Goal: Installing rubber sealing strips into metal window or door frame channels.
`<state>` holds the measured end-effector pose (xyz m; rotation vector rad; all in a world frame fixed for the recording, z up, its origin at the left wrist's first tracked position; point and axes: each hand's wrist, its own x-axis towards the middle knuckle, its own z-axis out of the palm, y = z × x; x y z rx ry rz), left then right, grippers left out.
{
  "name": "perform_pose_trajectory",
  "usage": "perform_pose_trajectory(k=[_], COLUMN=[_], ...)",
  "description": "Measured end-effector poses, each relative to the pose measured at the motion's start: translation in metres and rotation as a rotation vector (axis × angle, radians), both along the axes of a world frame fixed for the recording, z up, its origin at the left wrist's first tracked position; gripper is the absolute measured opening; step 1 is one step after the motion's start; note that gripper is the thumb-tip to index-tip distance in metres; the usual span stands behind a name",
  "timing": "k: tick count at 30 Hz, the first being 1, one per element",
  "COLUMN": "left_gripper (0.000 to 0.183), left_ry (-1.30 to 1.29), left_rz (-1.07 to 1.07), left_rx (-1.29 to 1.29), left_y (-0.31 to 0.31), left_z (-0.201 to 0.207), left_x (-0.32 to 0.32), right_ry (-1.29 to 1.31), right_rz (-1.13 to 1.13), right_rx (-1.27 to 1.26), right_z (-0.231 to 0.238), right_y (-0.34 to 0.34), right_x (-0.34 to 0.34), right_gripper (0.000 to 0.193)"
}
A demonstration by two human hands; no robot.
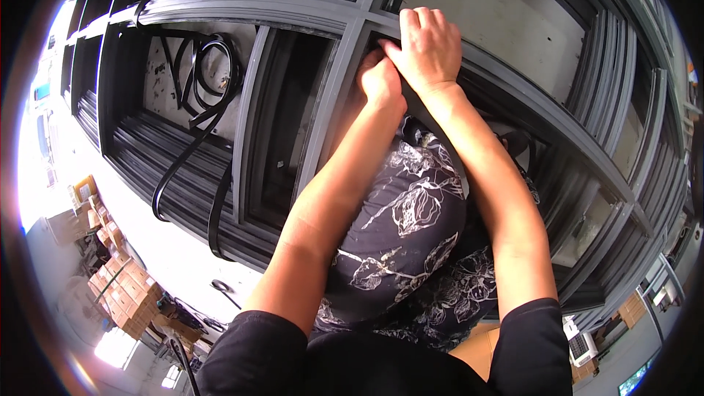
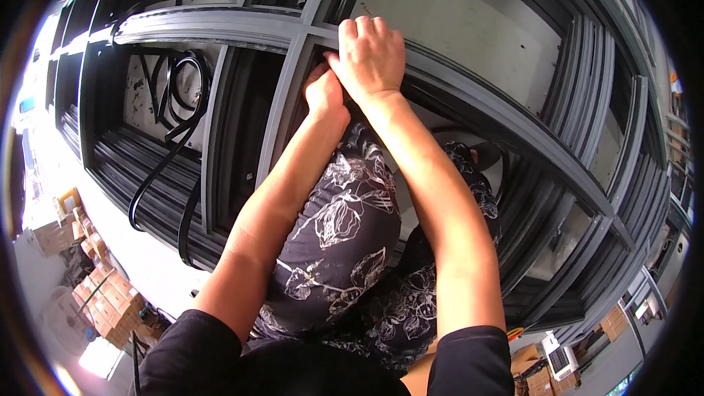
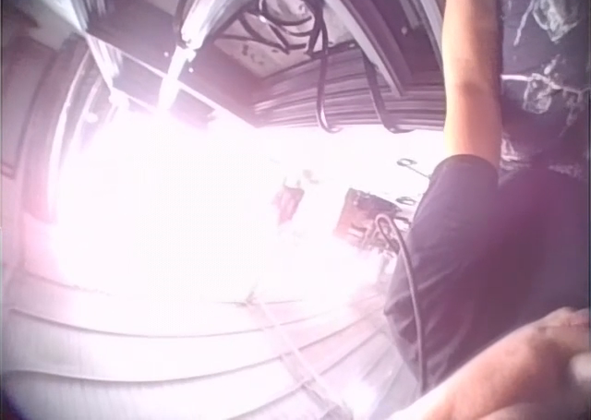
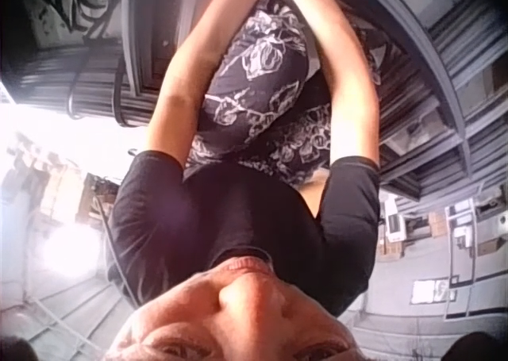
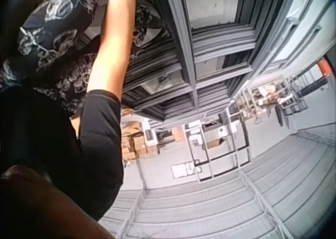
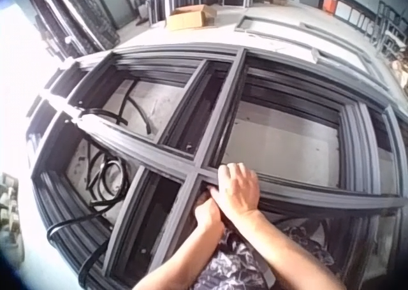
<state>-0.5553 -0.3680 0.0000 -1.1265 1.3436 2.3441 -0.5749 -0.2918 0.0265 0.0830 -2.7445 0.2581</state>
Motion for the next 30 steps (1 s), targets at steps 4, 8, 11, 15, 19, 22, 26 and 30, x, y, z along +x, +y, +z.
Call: perform_pose_trajectory(k=[4, 8, 11, 15, 19, 22, 26, 30], left_gripper=[0.025, 0.031, 0.036, 0.034, 0.026, 0.019, 0.017, 0.013], left_ry=[-0.021, -0.017, 0.020, 0.008, 0.024, -0.019, 0.017, 0.009], left_rz=[-0.036, -0.004, -0.035, -0.018, -0.026, -0.060, 0.009, 0.034], left_rx=[-0.025, 0.063, 0.029, 0.034, 0.069, -0.002, 0.146, 0.294], left_y=[-0.004, -0.001, -0.001, 0.000, -0.004, -0.005, -0.008, -0.010], left_z=[0.008, 0.017, 0.021, 0.015, 0.005, 0.000, -0.003, 0.000], left_x=[0.001, 0.002, 0.004, 0.004, 0.006, 0.005, 0.006, 0.007], right_ry=[-0.075, -0.105, -0.083, -0.087, -0.079, -0.011, -0.140, 0.035], right_rz=[-0.025, -0.036, 0.002, -0.028, 0.029, 0.152, 0.009, 0.050], right_rx=[-0.019, -0.045, -0.048, 0.002, -0.023, 0.007, 0.084, 0.151], right_z=[0.004, 0.007, 0.005, -0.001, 0.003, 0.012, 0.012, 0.001], right_y=[-0.004, -0.006, -0.007, -0.009, -0.003, 0.020, 0.054, 0.054], right_x=[-0.001, -0.006, -0.007, -0.008, -0.006, 0.006, 0.033, 0.034], right_gripper=[0.047, 0.045, 0.046, 0.046, 0.044, 0.043, 0.047, 0.047])
